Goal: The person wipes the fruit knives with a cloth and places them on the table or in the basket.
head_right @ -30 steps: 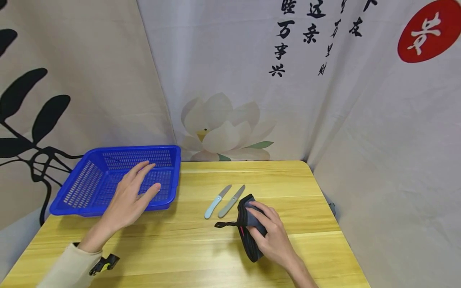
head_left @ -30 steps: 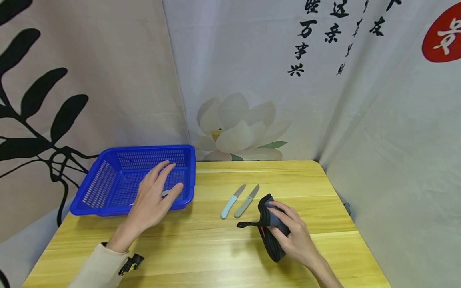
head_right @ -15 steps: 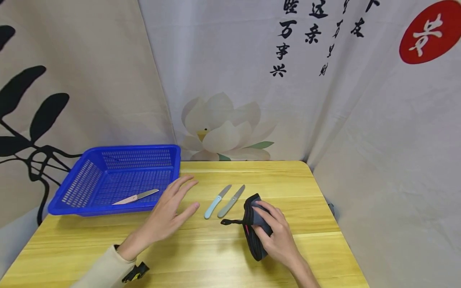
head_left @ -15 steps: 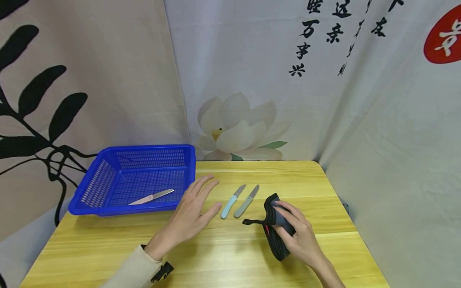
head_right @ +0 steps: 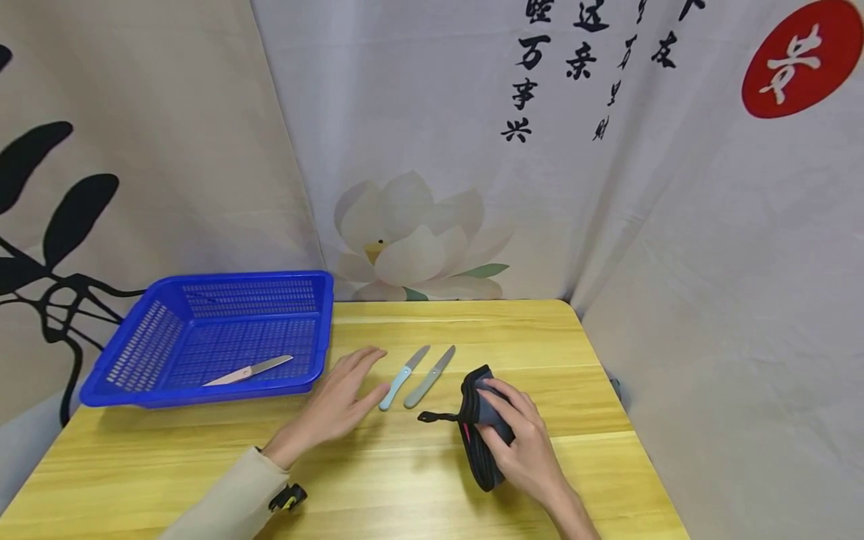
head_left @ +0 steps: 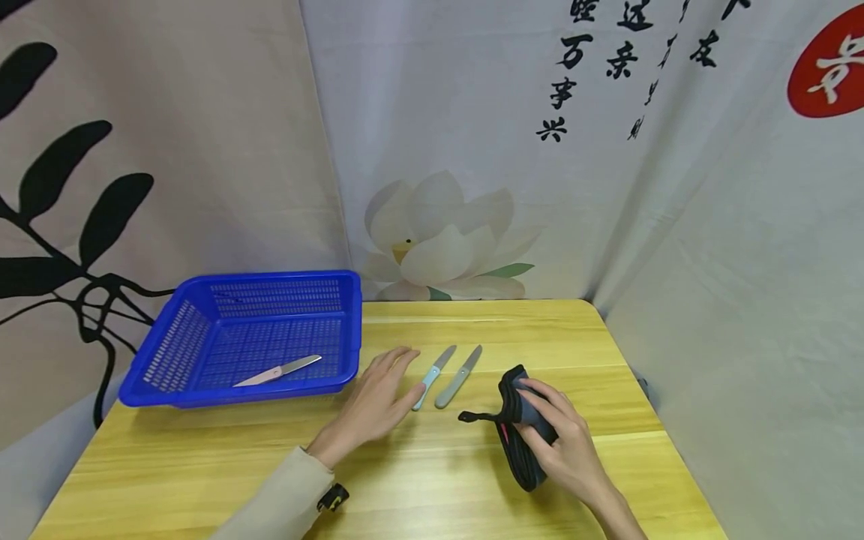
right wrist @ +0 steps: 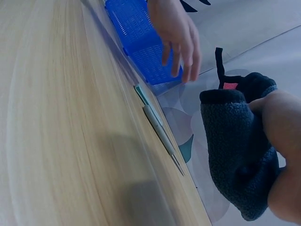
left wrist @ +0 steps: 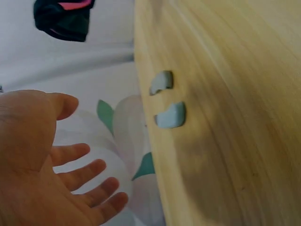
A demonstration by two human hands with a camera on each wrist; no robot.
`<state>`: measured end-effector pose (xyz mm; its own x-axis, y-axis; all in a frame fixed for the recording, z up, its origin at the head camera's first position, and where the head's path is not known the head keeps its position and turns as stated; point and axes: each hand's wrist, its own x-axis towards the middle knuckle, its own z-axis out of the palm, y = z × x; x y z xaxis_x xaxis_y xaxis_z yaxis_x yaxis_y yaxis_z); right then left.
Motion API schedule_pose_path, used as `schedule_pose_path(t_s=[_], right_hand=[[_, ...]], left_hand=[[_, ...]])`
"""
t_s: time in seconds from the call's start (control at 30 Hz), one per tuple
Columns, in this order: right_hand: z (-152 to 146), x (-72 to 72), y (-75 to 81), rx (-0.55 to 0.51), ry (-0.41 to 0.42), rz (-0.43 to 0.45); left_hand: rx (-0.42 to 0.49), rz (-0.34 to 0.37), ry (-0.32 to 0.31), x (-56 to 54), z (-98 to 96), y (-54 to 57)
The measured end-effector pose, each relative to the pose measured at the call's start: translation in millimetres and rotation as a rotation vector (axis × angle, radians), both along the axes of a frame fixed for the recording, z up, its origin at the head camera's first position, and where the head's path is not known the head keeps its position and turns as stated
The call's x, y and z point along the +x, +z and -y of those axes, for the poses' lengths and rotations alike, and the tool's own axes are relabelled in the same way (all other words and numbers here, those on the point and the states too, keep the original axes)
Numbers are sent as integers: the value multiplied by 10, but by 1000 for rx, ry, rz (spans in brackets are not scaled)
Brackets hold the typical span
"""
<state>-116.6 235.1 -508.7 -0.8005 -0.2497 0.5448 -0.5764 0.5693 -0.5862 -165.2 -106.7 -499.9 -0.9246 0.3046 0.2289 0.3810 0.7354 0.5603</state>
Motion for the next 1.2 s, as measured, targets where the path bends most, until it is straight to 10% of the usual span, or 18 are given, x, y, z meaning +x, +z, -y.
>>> schedule_pose_path(t_s=[0.53,1.2], right_hand=[[19,10,-50,1,-6,-13],[37,4,-81,9,-15,30]], left_hand=[[-214,147,80,-288,-175,-341],[-287,-6,156,-522,-401,-517]])
